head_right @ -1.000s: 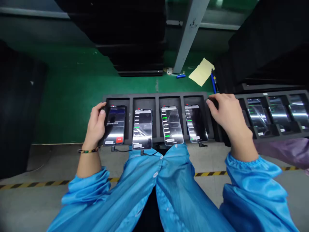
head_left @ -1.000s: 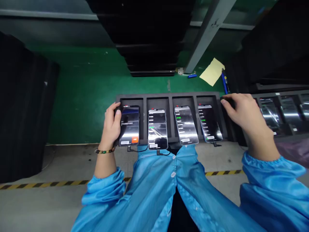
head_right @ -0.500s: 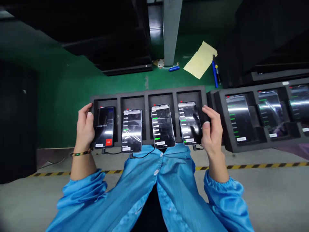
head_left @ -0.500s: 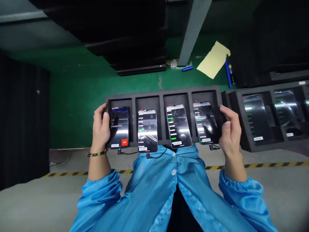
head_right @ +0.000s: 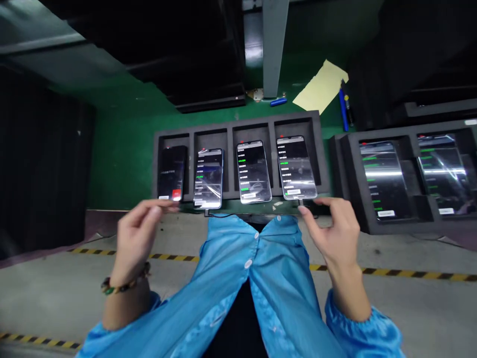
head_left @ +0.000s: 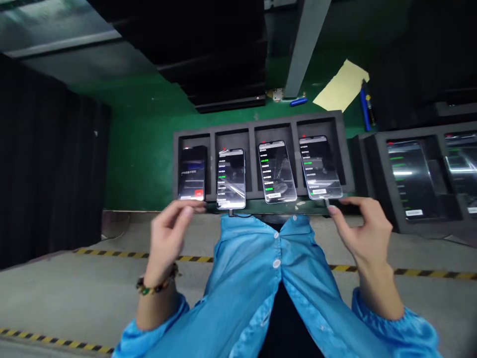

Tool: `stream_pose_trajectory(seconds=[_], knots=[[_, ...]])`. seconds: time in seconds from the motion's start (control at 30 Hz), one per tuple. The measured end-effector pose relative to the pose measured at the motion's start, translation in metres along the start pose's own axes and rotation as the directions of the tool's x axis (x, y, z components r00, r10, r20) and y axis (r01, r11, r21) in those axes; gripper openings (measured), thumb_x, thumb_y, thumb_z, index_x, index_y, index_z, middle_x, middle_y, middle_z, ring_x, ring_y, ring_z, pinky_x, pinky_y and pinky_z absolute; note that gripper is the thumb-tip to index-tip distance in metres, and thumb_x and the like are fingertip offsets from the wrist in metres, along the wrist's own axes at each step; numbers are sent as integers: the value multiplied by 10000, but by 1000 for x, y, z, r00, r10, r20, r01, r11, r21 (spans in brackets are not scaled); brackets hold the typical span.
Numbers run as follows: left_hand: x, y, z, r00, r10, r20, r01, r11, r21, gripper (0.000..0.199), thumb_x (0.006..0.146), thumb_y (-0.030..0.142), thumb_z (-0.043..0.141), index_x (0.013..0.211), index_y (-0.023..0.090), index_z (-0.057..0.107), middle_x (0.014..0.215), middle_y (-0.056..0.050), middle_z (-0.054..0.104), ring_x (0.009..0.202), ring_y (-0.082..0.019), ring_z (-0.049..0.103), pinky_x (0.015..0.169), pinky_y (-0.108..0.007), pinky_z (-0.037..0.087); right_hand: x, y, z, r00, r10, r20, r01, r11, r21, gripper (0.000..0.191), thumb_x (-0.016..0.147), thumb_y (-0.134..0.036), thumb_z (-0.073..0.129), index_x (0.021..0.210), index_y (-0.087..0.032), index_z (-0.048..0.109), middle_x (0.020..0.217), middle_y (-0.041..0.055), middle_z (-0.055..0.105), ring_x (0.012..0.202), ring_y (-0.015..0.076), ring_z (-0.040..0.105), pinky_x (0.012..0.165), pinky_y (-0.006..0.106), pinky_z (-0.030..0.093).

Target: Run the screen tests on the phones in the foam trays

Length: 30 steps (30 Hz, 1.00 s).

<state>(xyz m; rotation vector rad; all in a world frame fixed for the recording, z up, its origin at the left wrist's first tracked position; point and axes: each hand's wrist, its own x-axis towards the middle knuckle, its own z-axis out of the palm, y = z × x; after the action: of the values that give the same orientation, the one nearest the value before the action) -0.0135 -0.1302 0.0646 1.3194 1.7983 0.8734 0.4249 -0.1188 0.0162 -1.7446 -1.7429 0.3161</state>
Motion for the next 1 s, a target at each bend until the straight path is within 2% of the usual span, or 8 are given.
stream_pose_trajectory(seconds=[0.13, 0.23, 0.37, 0.53, 0.63, 0.73, 0.83, 1.0], knots=[[-32, 3, 47, 930, -261, 257, 321, 920, -227, 455, 980, 629, 748, 1168, 221, 813, 955, -75, 844, 836, -241, 803, 896, -371, 633, -11, -5, 13, 999, -22, 35, 22, 1000, -5, 291, 1014, -501, 748, 1082, -220, 714, 1034, 80, 780, 994, 261, 728, 926, 412, 566], [-29, 1, 81, 879, -320, 354, 460, 767, -448, 478, 906, 615, 831, 1130, 193, 819, 1129, -122, 853, 799, -223, 808, 849, -351, 651, -6, -11, 22, 999, 10, 39, -12, 999, 41, 278, 1052, -486, 690, 1014, -211, 700, 926, 60, 751, 866, 219, 717, 825, 356, 556], [-22, 5, 109, 886, -351, 301, 458, 569, -683, 440, 839, 551, 873, 1000, 147, 807, 1113, -160, 848, 775, -210, 809, 763, -324, 662, -5, -13, 30, 995, 81, 59, -84, 995, 49, 324, 1059, -507, 642, 950, -205, 680, 725, -3, 601, 654, 159, 565, 691, 310, 478], [-24, 4, 129, 911, -387, 141, 368, 612, -699, 430, 895, 594, 785, 887, 167, 742, 776, -75, 796, 642, -181, 770, 661, -278, 620, -9, -14, 35, 992, 123, 15, -124, 987, 99, 383, 1068, -520, 587, 844, -212, 615, 781, 22, 637, 679, 150, 555, 691, 297, 471], [-30, 3, 132, 903, -417, 105, 373, 639, -673, 519, 894, 680, 769, 773, 181, 693, 681, -58, 758, 518, -162, 700, 563, -267, 571, -17, -24, 21, 984, 152, 96, -166, 975, 149, 484, 1084, -556, 580, 737, -231, 489, 626, -40, 440, 574, 121, 418, 590, 279, 381], [-39, 13, 128, 909, -281, 308, 415, 679, -606, 583, 899, 742, 764, 766, 178, 700, 677, -74, 764, 489, -167, 688, 529, -270, 549, -27, -42, 3, 940, 75, 333, -189, 926, 327, 441, 1129, -530, 509, 803, -233, 507, 673, -24, 502, 606, 132, 499, 586, 256, 423], [-44, 37, 122, 798, -19, 603, 425, 727, -539, 522, 979, 681, 732, 897, 166, 755, 823, -110, 816, 645, -194, 778, 646, -288, 614, -36, -65, 0, 839, -110, 533, -193, 856, 480, 275, 1142, -473, 480, 1071, -245, 617, 960, 49, 701, 853, 192, 701, 770, 291, 588], [-39, 67, 119, 691, 229, 686, 379, 694, -613, 455, 1025, 497, 758, 1394, 232, 736, 1322, -154, 791, 1125, -246, 813, 984, -347, 648, -40, -88, 11, 794, -174, 582, -245, 786, 568, 231, 1068, -469, 653, 1165, -283, 555, 1032, 29, 679, 937, 195, 719, 809, 295, 648]])
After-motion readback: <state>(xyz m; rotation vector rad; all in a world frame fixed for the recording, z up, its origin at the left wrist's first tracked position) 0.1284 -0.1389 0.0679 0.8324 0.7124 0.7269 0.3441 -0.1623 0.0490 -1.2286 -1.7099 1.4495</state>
